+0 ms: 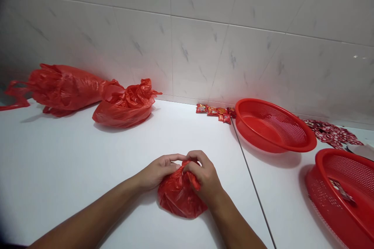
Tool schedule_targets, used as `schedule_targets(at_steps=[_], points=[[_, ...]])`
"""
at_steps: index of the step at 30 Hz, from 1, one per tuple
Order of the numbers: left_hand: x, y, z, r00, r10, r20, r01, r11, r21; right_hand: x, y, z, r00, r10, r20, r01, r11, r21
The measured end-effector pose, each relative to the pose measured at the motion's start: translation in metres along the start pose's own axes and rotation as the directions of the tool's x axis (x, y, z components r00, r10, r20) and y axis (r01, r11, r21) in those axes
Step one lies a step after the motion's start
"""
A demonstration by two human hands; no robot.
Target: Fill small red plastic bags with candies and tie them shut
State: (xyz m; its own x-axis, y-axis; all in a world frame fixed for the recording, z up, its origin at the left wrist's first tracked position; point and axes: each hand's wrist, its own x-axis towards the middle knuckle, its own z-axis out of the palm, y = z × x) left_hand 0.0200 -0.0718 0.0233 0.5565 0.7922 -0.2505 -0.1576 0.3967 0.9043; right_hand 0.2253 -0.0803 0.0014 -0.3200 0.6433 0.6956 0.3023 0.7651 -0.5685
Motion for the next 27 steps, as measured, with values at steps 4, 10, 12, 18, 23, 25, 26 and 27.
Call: schedule_targets(at_steps=[4,10,12,18,23,25,26,27], points=[[0.0,-0.002,-0.001,0.999,0.025,0.043,-0.029,0.994,0.108,0.0,-0.002,0.003,1.0,-0.029,-0.003,0.029,0.999,0.016],[0.001,0.005,-0.003,0.964,0.237,-0.118,-0.209,0.956,0.208,0.006,0.008,-0.009,0.998,0.046,0.039,-0.05,0.991,0.126],[0.0,0.012,-0.006,0.935,0.319,-0.155,-0.263,0.917,0.301,0.007,0.011,-0.012,0.998,0.056,0.014,-0.057,0.991,0.12],[-0.005,0.022,-0.017,0.857,0.491,-0.156,-0.353,0.781,0.516,0.005,0.015,-0.012,0.983,0.156,-0.093,-0.135,0.971,0.195],[-0.009,0.023,-0.023,0.775,0.597,-0.208,-0.281,0.621,0.732,0.005,0.013,-0.017,0.961,0.239,-0.142,-0.214,0.962,0.17],[-0.01,0.024,-0.026,0.745,0.646,-0.166,-0.272,0.521,0.809,0.005,0.012,-0.018,0.942,0.306,-0.136,-0.282,0.945,0.168],[-0.009,0.024,-0.027,0.72,0.682,-0.129,-0.276,0.452,0.848,0.005,0.012,-0.018,0.928,0.349,-0.134,-0.325,0.93,0.174],[-0.009,0.024,-0.029,0.684,0.725,-0.084,-0.281,0.367,0.887,0.005,0.012,-0.018,0.911,0.391,-0.134,-0.365,0.913,0.183]])
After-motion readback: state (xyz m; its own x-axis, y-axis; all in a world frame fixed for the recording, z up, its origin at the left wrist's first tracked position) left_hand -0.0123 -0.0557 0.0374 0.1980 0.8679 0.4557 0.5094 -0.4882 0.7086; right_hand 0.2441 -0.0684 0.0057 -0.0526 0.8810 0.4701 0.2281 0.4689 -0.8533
